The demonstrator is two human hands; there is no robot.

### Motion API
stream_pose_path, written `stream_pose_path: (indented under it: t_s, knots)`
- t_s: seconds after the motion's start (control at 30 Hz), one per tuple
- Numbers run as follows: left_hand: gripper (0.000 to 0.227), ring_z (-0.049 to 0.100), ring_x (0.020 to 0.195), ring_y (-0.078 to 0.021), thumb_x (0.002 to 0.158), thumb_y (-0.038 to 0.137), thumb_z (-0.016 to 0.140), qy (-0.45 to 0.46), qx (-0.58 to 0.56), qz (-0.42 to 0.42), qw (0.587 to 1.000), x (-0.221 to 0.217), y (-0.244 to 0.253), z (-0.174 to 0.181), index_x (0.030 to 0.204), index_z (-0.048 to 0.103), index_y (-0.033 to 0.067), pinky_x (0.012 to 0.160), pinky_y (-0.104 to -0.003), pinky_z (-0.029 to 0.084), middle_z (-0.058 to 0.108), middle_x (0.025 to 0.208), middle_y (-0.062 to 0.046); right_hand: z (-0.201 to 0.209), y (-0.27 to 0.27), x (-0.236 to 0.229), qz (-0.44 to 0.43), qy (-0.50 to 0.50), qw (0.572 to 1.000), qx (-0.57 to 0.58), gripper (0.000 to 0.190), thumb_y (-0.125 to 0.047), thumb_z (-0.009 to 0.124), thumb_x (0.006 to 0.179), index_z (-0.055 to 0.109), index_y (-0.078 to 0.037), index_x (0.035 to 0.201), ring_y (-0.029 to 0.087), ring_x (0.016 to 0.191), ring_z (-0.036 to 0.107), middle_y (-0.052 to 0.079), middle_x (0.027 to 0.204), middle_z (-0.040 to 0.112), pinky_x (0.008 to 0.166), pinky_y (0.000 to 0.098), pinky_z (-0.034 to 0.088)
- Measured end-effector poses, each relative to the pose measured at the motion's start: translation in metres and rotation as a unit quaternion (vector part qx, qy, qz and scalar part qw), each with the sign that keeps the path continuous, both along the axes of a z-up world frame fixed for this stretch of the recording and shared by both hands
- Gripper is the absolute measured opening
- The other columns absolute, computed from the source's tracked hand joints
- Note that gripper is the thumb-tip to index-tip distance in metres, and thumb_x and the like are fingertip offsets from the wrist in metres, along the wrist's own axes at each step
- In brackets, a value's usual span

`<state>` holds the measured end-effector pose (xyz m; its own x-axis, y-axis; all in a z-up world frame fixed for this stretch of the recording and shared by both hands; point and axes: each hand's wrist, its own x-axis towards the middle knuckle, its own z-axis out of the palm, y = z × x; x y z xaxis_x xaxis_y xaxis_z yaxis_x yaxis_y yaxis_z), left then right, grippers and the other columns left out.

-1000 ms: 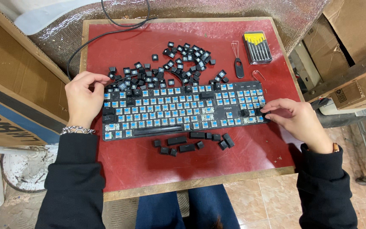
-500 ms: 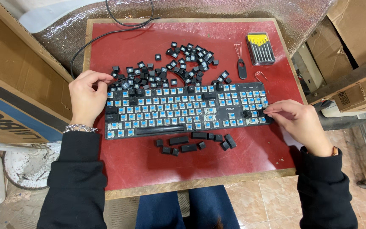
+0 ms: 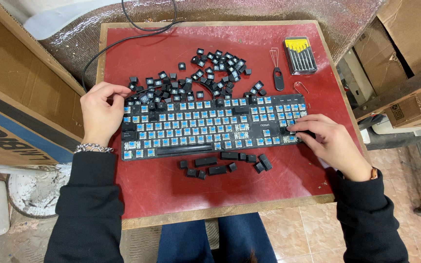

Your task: The person assembles a mechanical keyboard by placing black keycaps onto blue switches on a red table. They handle keycaps one at a time, positioning them into the keyboard base. The workspace includes scattered keycaps, a keycap puller, and a screwdriver set.

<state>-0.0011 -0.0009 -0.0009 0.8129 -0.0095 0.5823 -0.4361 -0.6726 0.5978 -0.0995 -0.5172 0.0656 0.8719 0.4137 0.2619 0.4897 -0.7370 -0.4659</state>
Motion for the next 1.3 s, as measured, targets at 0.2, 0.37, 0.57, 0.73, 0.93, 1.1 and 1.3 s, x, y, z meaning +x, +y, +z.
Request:
stream_pose_path:
  t_s: [0.2, 0.37, 0.57, 0.73, 0.93, 1.1, 1.3]
  knots:
    - [0.031, 0.069, 0.089, -0.0175, 0.091, -0.012, 0.056, 0.002, 0.000, 0.002, 1.000, 0.001, 0.000, -0.002, 0.097, 0.080, 0.0067, 0.086, -0.033, 0.056, 0.074, 0.092, -0.006, -0.006, -0.005, 0.003, 0.008, 0.029, 1.000, -0.004, 0.049, 0.016, 0.049, 0.084, 0.074, -0.012, 0.115, 0.026, 0.120, 0.065, 0.010, 0.123, 0.070, 0.109, 0.0360, 0.049]
    - [0.032, 0.069, 0.089, -0.0172, 0.091, -0.013, 0.055, 0.004, -0.008, 0.002, 1.000, -0.001, -0.002, 0.003, 0.096, 0.080, 0.0056, 0.086, -0.032, 0.056, 0.075, 0.092, -0.007, -0.007, -0.006, 0.003, -0.001, 0.038, 0.999, -0.018, 0.052, 0.016, 0.048, 0.084, 0.075, -0.014, 0.116, 0.026, 0.122, 0.064, 0.011, 0.123, 0.069, 0.109, 0.0362, 0.049]
    - [0.031, 0.069, 0.088, -0.0171, 0.090, -0.012, 0.056, 0.006, -0.006, 0.004, 1.000, 0.000, -0.001, 0.002, 0.096, 0.080, 0.0063, 0.084, -0.032, 0.056, 0.075, 0.092, -0.006, 0.006, -0.002, 0.003, -0.012, 0.026, 0.999, 0.019, 0.051, 0.018, 0.047, 0.079, 0.076, -0.009, 0.112, 0.024, 0.119, 0.067, 0.010, 0.120, 0.072, 0.111, 0.0342, 0.049]
    - [0.031, 0.069, 0.088, -0.0171, 0.090, -0.012, 0.056, 0.009, -0.009, 0.004, 1.000, -0.001, -0.002, 0.004, 0.096, 0.080, 0.0065, 0.084, -0.032, 0.056, 0.075, 0.093, -0.006, 0.021, -0.002, 0.018, 0.001, -0.015, 1.000, 0.004, 0.041, 0.012, 0.051, 0.088, 0.074, -0.008, 0.115, 0.023, 0.114, 0.068, 0.010, 0.120, 0.073, 0.106, 0.0337, 0.050]
    - [0.031, 0.068, 0.085, -0.0216, 0.089, -0.012, 0.058, 0.005, -0.022, 0.006, 1.000, 0.001, 0.000, 0.000, 0.094, 0.081, 0.0080, 0.081, -0.035, 0.056, 0.072, 0.088, -0.006, 0.042, 0.029, 0.061, 0.023, -0.031, 0.999, -0.025, 0.032, 0.011, 0.057, 0.089, 0.074, -0.005, 0.111, 0.031, 0.110, 0.069, 0.012, 0.113, 0.076, 0.100, 0.0419, 0.052]
    - [0.032, 0.068, 0.082, -0.0255, 0.088, -0.012, 0.061, -0.010, -0.027, 0.013, 0.999, 0.002, 0.000, -0.001, 0.092, 0.081, 0.0115, 0.078, -0.036, 0.057, 0.070, 0.082, -0.004, 0.024, 0.058, 0.112, 0.031, -0.020, 0.997, -0.072, 0.024, 0.011, 0.064, 0.090, 0.078, -0.004, 0.103, 0.035, 0.106, 0.072, 0.015, 0.104, 0.078, 0.097, 0.0442, 0.053]
    - [0.032, 0.069, 0.081, -0.0260, 0.087, -0.011, 0.060, -0.002, -0.040, 0.019, 0.999, 0.002, -0.002, -0.001, 0.091, 0.081, 0.0120, 0.077, -0.037, 0.057, 0.071, 0.082, -0.005, 0.008, 0.096, 0.157, 0.062, -0.012, 0.986, -0.156, 0.021, 0.003, 0.071, 0.087, 0.076, -0.008, 0.103, 0.034, 0.103, 0.072, 0.010, 0.101, 0.078, 0.091, 0.0437, 0.057]
